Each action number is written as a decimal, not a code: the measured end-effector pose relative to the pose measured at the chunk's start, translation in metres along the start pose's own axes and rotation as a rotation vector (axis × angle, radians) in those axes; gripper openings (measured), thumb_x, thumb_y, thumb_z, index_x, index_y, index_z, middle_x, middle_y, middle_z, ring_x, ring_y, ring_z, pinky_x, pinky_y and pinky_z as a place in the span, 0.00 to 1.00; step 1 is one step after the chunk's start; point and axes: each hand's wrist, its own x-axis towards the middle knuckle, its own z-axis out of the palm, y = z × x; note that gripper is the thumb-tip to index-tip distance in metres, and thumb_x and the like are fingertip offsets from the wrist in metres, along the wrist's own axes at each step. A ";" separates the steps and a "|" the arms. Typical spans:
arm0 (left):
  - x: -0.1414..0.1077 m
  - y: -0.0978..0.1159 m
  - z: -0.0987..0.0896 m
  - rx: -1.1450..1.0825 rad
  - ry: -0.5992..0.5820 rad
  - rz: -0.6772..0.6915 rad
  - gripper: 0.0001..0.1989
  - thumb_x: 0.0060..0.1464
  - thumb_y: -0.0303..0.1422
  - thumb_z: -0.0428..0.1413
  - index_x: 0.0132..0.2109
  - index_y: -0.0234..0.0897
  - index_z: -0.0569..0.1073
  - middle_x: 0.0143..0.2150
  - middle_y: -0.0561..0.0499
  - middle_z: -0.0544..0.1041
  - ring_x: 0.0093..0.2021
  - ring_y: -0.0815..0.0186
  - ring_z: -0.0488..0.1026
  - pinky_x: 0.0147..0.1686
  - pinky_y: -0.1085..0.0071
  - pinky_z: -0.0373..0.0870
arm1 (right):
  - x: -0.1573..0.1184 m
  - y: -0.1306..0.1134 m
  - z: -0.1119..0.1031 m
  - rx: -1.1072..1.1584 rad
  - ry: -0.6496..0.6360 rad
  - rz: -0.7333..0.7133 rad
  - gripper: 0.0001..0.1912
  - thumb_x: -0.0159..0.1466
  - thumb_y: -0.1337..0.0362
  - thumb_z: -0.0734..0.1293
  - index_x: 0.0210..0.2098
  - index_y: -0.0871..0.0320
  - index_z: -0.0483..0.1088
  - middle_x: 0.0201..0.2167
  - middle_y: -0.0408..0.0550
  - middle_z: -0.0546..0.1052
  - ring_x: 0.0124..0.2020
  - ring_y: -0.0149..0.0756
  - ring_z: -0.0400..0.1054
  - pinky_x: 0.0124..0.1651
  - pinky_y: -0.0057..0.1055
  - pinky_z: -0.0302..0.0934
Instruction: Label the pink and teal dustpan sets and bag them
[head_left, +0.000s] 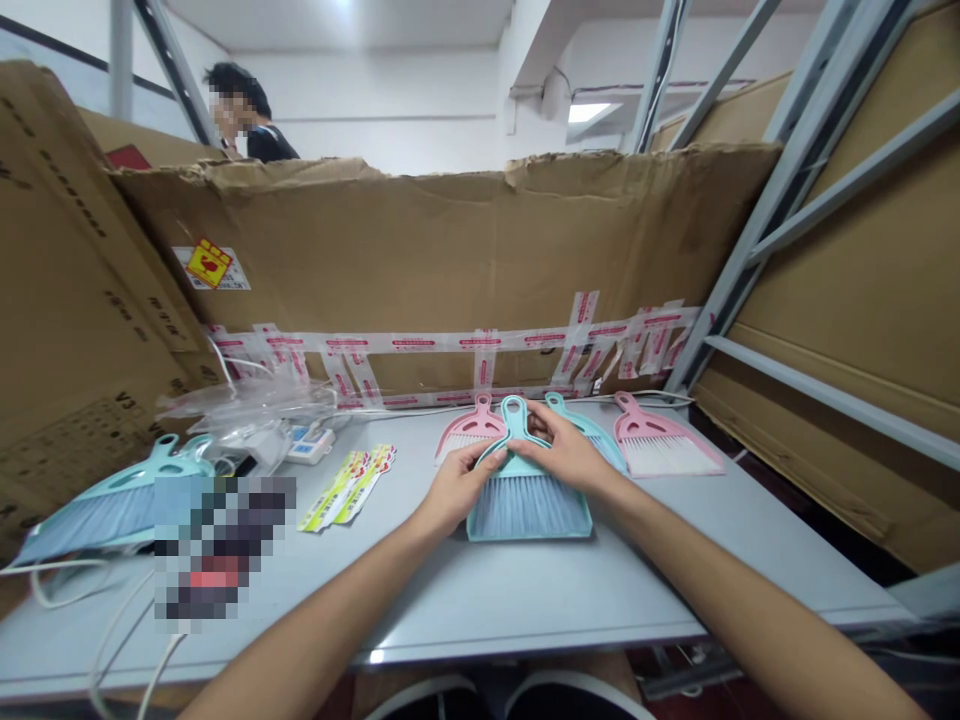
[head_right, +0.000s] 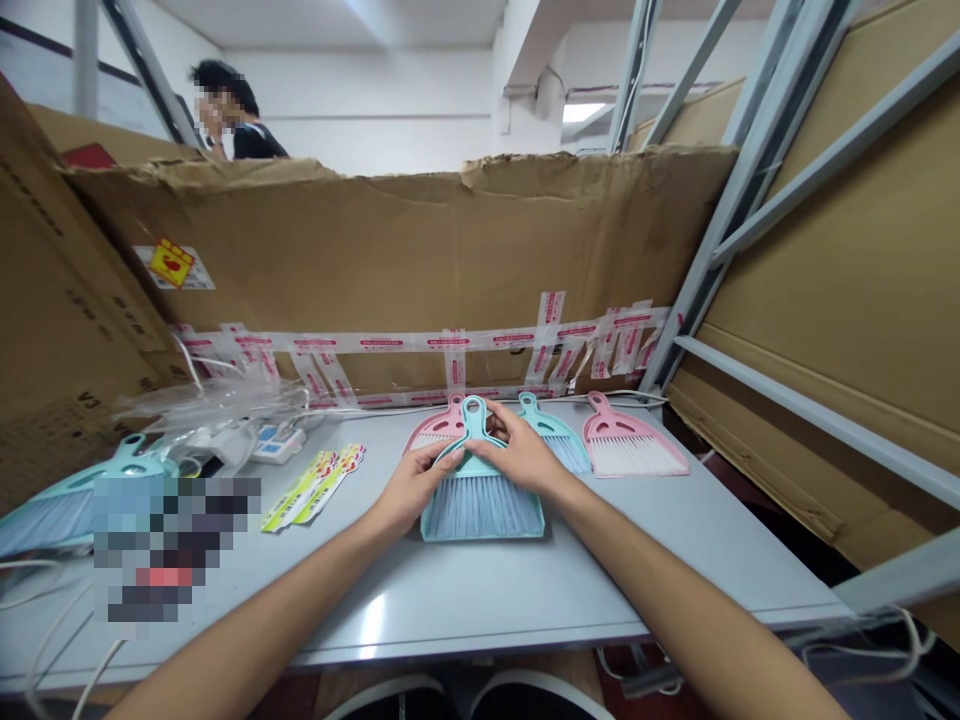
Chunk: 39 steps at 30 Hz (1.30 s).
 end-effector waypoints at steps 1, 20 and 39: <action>0.000 0.000 0.000 0.017 0.006 0.008 0.26 0.64 0.53 0.67 0.59 0.41 0.86 0.59 0.44 0.86 0.64 0.45 0.78 0.68 0.51 0.69 | 0.001 0.000 0.000 0.015 -0.018 0.002 0.30 0.66 0.50 0.77 0.64 0.54 0.75 0.55 0.52 0.83 0.58 0.47 0.77 0.67 0.46 0.69; -0.002 0.000 -0.001 0.118 0.044 0.090 0.25 0.65 0.51 0.66 0.59 0.39 0.87 0.61 0.44 0.86 0.63 0.45 0.80 0.67 0.51 0.72 | 0.000 -0.008 0.001 0.120 -0.041 0.081 0.23 0.62 0.45 0.80 0.45 0.56 0.79 0.43 0.48 0.83 0.46 0.44 0.75 0.53 0.41 0.67; 0.000 -0.003 -0.002 0.108 0.058 0.039 0.26 0.59 0.52 0.70 0.57 0.38 0.88 0.57 0.43 0.87 0.59 0.44 0.82 0.66 0.48 0.74 | 0.004 -0.006 0.000 0.165 -0.001 0.117 0.26 0.62 0.39 0.78 0.45 0.55 0.81 0.37 0.46 0.81 0.38 0.40 0.72 0.42 0.35 0.67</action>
